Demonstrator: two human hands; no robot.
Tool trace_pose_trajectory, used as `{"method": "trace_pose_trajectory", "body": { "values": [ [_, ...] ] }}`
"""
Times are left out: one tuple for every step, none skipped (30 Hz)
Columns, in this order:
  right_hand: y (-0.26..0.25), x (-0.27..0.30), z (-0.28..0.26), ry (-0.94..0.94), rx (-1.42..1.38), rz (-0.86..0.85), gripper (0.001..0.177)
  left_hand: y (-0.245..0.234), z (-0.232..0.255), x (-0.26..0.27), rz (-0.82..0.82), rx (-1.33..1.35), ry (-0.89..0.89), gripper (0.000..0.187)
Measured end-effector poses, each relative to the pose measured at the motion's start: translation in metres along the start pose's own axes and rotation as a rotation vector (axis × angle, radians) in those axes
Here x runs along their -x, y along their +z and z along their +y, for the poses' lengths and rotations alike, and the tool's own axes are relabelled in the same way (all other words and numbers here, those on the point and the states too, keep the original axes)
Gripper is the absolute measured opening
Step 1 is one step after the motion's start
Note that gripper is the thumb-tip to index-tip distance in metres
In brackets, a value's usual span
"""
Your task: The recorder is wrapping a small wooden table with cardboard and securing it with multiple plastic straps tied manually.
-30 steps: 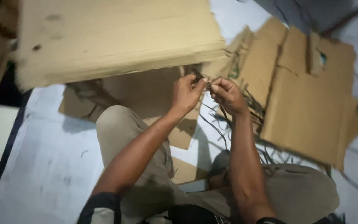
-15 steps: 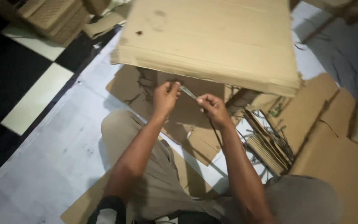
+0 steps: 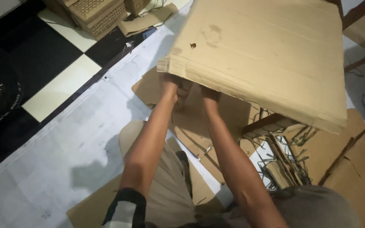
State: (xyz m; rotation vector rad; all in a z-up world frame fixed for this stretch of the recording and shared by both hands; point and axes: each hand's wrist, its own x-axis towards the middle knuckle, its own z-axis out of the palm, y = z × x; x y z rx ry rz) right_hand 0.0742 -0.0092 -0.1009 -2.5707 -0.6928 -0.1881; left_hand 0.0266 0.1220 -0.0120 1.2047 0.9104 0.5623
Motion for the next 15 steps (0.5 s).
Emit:
{"method": "trace_pose_trajectory", "body": {
  "values": [
    [0.002, -0.011, -0.005, -0.003, 0.002, 0.000, 0.016, 0.003, 0.000, -0.007, 0.001, 0.003, 0.000, 0.056],
    [0.004, -0.020, -0.008, 0.034, -0.033, -0.054, 0.019, 0.007, 0.000, -0.013, 0.000, 0.067, -0.018, 0.057],
    [0.006, -0.029, -0.012, 0.070, -0.069, -0.108, 0.021, 0.011, -0.001, -0.019, -0.001, 0.131, -0.037, 0.058],
    [0.005, -0.034, -0.015, 0.069, -0.068, -0.109, 0.021, 0.011, -0.002, -0.024, 0.000, 0.133, -0.037, 0.058],
    [0.004, -0.039, -0.018, 0.105, -0.105, -0.163, 0.023, 0.012, -0.003, -0.029, 0.000, 0.195, -0.054, 0.058],
    [0.003, -0.044, -0.021, 0.142, -0.142, -0.218, 0.026, 0.012, -0.004, -0.034, 0.000, 0.257, -0.071, 0.059],
    [0.000, -0.046, -0.019, 0.141, -0.142, -0.219, 0.026, 0.013, -0.006, -0.038, 0.002, 0.258, -0.072, 0.059],
    [-0.002, -0.046, -0.016, 0.184, -0.182, -0.273, 0.028, 0.013, -0.008, -0.041, -0.001, 0.315, -0.091, 0.060],
    [-0.005, -0.046, -0.013, 0.226, -0.222, -0.328, 0.031, 0.013, -0.011, -0.044, -0.004, 0.372, -0.109, 0.061],
    [-0.007, -0.043, -0.012, 0.237, -0.223, -0.324, 0.031, 0.012, -0.015, -0.044, -0.012, 0.365, -0.113, 0.061],
    [-0.009, -0.041, -0.011, 0.285, -0.264, -0.373, 0.034, 0.010, -0.018, -0.043, -0.021, 0.420, -0.134, 0.062],
    [-0.012, -0.041, -0.010, 0.326, -0.302, -0.420, 0.036, 0.009, -0.020, -0.044, -0.028, 0.481, -0.150, 0.063],
    [-0.015, -0.040, -0.009, 0.328, -0.301, -0.414, 0.036, 0.010, -0.022, -0.045, -0.035, 0.482, -0.150, 0.063],
    [-0.016, -0.035, -0.008, 0.371, -0.343, -0.465, 0.039, 0.008, -0.025, -0.044, -0.039, 0.538, -0.169, 0.064],
    [-0.018, -0.030, -0.007, 0.415, -0.385, -0.516, 0.042, 0.006, -0.029, -0.044, -0.043, 0.594, -0.190, 0.065]
  ]
}}
